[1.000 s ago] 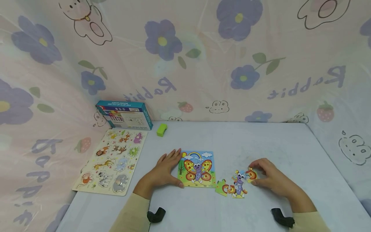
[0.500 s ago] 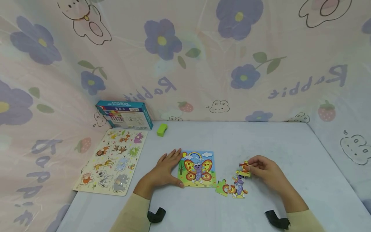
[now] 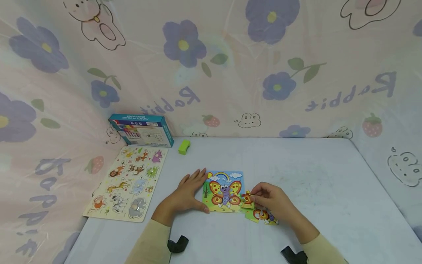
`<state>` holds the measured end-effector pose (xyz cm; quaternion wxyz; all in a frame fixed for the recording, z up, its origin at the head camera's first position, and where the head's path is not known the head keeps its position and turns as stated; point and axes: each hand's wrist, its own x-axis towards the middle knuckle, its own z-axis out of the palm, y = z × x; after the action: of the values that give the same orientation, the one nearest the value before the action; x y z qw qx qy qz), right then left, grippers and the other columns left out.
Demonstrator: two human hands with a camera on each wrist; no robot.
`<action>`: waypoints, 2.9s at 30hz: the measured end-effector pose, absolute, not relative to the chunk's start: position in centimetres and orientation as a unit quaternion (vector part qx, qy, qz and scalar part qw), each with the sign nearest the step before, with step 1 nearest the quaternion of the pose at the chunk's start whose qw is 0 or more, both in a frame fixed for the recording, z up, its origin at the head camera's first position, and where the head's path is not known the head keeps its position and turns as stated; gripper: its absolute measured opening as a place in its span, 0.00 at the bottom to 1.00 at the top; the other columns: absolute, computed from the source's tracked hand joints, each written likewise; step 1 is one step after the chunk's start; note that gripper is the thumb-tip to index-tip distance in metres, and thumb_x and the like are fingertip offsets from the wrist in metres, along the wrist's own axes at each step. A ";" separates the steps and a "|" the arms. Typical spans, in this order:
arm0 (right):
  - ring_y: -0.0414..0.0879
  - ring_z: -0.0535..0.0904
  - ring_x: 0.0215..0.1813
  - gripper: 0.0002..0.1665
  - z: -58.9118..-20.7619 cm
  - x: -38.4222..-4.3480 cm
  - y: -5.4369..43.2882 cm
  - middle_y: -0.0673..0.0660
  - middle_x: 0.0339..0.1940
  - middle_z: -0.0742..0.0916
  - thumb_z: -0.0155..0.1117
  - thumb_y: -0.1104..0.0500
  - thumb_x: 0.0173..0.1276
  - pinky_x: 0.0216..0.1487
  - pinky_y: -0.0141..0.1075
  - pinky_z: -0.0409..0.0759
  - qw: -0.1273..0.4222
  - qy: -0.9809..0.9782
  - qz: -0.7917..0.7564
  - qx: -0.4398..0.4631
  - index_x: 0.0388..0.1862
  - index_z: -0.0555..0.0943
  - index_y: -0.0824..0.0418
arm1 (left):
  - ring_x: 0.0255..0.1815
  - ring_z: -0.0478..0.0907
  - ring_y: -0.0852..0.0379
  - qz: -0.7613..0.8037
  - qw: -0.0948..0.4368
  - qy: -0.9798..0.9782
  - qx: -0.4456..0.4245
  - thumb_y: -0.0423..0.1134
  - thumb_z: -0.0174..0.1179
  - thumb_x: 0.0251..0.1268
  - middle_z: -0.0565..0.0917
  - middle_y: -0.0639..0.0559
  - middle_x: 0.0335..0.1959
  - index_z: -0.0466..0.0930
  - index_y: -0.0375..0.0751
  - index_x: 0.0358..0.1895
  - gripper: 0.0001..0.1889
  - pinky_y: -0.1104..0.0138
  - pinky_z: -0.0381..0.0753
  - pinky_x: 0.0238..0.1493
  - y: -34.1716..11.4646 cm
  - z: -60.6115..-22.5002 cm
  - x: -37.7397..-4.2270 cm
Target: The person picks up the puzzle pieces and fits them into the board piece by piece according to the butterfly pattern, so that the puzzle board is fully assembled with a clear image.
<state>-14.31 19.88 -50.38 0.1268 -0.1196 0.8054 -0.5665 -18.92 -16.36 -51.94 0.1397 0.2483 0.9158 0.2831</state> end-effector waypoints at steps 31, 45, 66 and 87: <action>0.42 0.80 0.41 0.05 -50.3 -14.9 15.8 0.45 0.41 0.84 0.73 0.63 0.78 0.42 0.37 0.84 0.083 0.891 -0.410 -0.178 0.49 0.89 0.57 | 0.90 0.35 0.53 0.290 0.141 0.914 0.245 0.65 0.86 0.45 0.46 0.58 0.90 0.54 0.45 0.90 0.70 0.51 0.30 0.85 -16.4 -52.0 -18.9; 0.64 0.76 0.75 0.30 -48.7 -12.8 17.0 0.53 0.75 0.83 0.74 0.49 0.77 0.66 0.63 0.81 0.055 0.909 -0.188 -0.368 0.73 0.84 0.59 | 0.90 0.35 0.54 0.287 0.139 0.915 0.247 0.65 0.86 0.45 0.46 0.58 0.90 0.54 0.46 0.90 0.70 0.52 0.30 0.85 -16.4 -51.7 -18.8; 0.64 0.77 0.75 0.32 -47.7 -12.2 16.2 0.54 0.76 0.82 0.76 0.47 0.75 0.62 0.65 0.83 0.069 0.920 -0.128 -0.365 0.72 0.85 0.60 | 0.90 0.36 0.52 0.291 0.140 0.913 0.248 0.65 0.86 0.45 0.46 0.57 0.90 0.54 0.44 0.89 0.70 0.50 0.30 0.85 -16.4 -51.7 -18.9; 0.54 0.84 0.64 0.27 -50.4 -15.5 25.3 0.66 0.67 0.85 0.42 0.56 0.94 0.60 0.36 0.85 0.024 0.769 -0.613 -0.180 0.76 0.73 0.73 | 0.90 0.35 0.54 0.289 0.138 0.915 0.247 0.65 0.86 0.46 0.47 0.57 0.91 0.55 0.45 0.89 0.69 0.51 0.30 0.86 -16.3 -51.8 -18.8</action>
<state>-15.50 25.27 -50.45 0.0242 -0.1803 0.7689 -0.6130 -18.76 -16.33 -51.77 0.1378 0.2472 0.9146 0.2889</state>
